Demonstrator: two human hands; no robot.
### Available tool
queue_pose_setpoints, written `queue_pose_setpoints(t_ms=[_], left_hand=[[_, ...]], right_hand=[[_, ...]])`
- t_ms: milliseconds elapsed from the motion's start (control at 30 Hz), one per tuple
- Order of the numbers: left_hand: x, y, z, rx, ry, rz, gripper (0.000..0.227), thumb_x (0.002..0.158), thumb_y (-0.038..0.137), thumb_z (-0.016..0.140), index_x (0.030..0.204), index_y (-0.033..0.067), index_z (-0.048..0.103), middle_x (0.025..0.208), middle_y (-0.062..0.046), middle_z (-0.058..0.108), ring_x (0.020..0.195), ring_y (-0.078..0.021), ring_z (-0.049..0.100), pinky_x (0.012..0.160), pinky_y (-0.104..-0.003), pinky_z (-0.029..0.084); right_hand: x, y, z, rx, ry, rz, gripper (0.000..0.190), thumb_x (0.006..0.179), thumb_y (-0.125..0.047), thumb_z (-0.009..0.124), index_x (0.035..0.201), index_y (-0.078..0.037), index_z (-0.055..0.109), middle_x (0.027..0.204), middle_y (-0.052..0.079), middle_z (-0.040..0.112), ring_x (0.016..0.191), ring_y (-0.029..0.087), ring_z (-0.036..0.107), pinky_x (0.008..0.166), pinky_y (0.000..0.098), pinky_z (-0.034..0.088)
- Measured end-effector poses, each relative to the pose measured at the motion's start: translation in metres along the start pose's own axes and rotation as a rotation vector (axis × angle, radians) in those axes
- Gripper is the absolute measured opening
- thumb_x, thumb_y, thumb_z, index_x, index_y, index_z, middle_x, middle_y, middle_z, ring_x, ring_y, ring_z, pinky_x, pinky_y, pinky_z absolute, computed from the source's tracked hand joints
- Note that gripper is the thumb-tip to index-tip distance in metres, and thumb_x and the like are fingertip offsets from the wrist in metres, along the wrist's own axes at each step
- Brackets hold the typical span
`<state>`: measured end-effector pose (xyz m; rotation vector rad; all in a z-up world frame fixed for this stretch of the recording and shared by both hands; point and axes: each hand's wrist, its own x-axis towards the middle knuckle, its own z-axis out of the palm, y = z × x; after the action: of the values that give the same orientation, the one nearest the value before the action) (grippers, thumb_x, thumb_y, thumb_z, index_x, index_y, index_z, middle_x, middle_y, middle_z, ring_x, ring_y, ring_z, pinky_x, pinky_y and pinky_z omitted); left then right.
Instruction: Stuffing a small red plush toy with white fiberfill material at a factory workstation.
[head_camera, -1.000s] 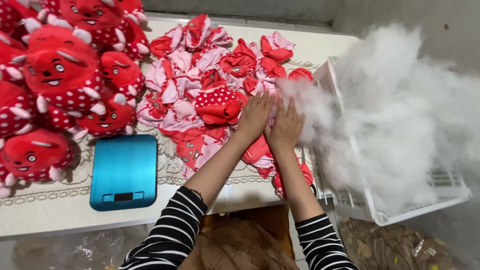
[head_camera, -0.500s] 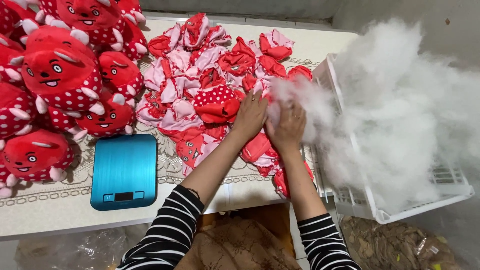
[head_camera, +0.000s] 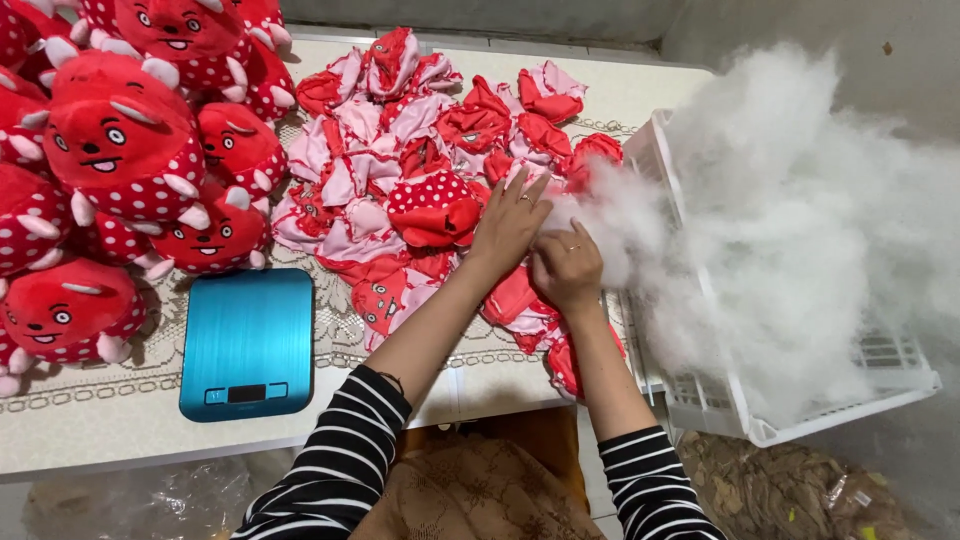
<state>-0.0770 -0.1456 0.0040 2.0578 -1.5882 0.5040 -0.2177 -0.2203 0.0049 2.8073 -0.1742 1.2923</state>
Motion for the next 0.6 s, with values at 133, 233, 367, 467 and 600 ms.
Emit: queue_pose_setpoints(t_ms=[133, 233, 367, 467, 600], left_hand=[[-0.011, -0.008, 0.044, 0.070, 0.092, 0.061, 0.015, 0.093, 0.021, 0.061, 0.108, 0.0210, 0.062, 0.108, -0.002, 0.066, 0.117, -0.0248, 0.060, 0.107, -0.051, 0.043], [-0.012, -0.007, 0.029, 0.097, 0.237, 0.141, 0.008, 0.091, 0.017, 0.058, 0.099, 0.0189, 0.060, 0.087, -0.003, 0.060, 0.086, -0.0247, 0.061, 0.076, -0.041, 0.050], [-0.019, -0.004, 0.017, 0.174, 0.175, 0.013, 0.028, 0.095, 0.016, 0.055, 0.123, 0.0154, 0.054, 0.087, -0.001, 0.055, 0.080, -0.0205, 0.056, 0.060, -0.035, 0.047], [-0.015, -0.005, 0.009, 0.172, 0.179, -0.053, 0.024, 0.090, 0.016, 0.060, 0.114, 0.0134, 0.059, 0.088, -0.004, 0.055, 0.083, -0.0222, 0.056, 0.061, -0.035, 0.047], [-0.008, -0.001, -0.001, 0.156, 0.266, -0.039, 0.013, 0.095, 0.014, 0.060, 0.103, 0.0075, 0.069, 0.108, -0.014, 0.066, 0.105, -0.0300, 0.065, 0.078, -0.036, 0.053]], right_hand=[[0.024, -0.011, -0.011, -0.201, -0.140, 0.198, 0.078, 0.068, -0.028, 0.079, 0.138, -0.007, 0.052, 0.136, 0.019, 0.053, 0.128, 0.042, 0.051, 0.116, 0.0549, 0.036], [0.032, -0.014, -0.010, -0.236, -0.401, 0.343, 0.111, 0.056, -0.018, 0.086, 0.156, -0.006, 0.040, 0.156, 0.019, 0.044, 0.146, 0.047, 0.032, 0.119, 0.0681, 0.015], [0.009, -0.003, 0.013, -0.336, -0.255, 0.215, 0.042, 0.065, -0.020, 0.083, 0.106, -0.015, 0.074, 0.098, 0.002, 0.069, 0.107, 0.027, 0.060, 0.120, 0.0684, 0.017], [0.009, -0.006, 0.020, -0.350, -0.140, 0.170, 0.034, 0.073, -0.020, 0.076, 0.107, -0.021, 0.074, 0.100, 0.001, 0.066, 0.105, 0.025, 0.061, 0.120, 0.0685, 0.022], [0.020, -0.025, 0.018, -0.366, -0.074, 0.137, 0.070, 0.082, -0.015, 0.063, 0.151, -0.013, 0.053, 0.143, 0.013, 0.059, 0.135, 0.034, 0.054, 0.117, 0.0667, 0.016]])
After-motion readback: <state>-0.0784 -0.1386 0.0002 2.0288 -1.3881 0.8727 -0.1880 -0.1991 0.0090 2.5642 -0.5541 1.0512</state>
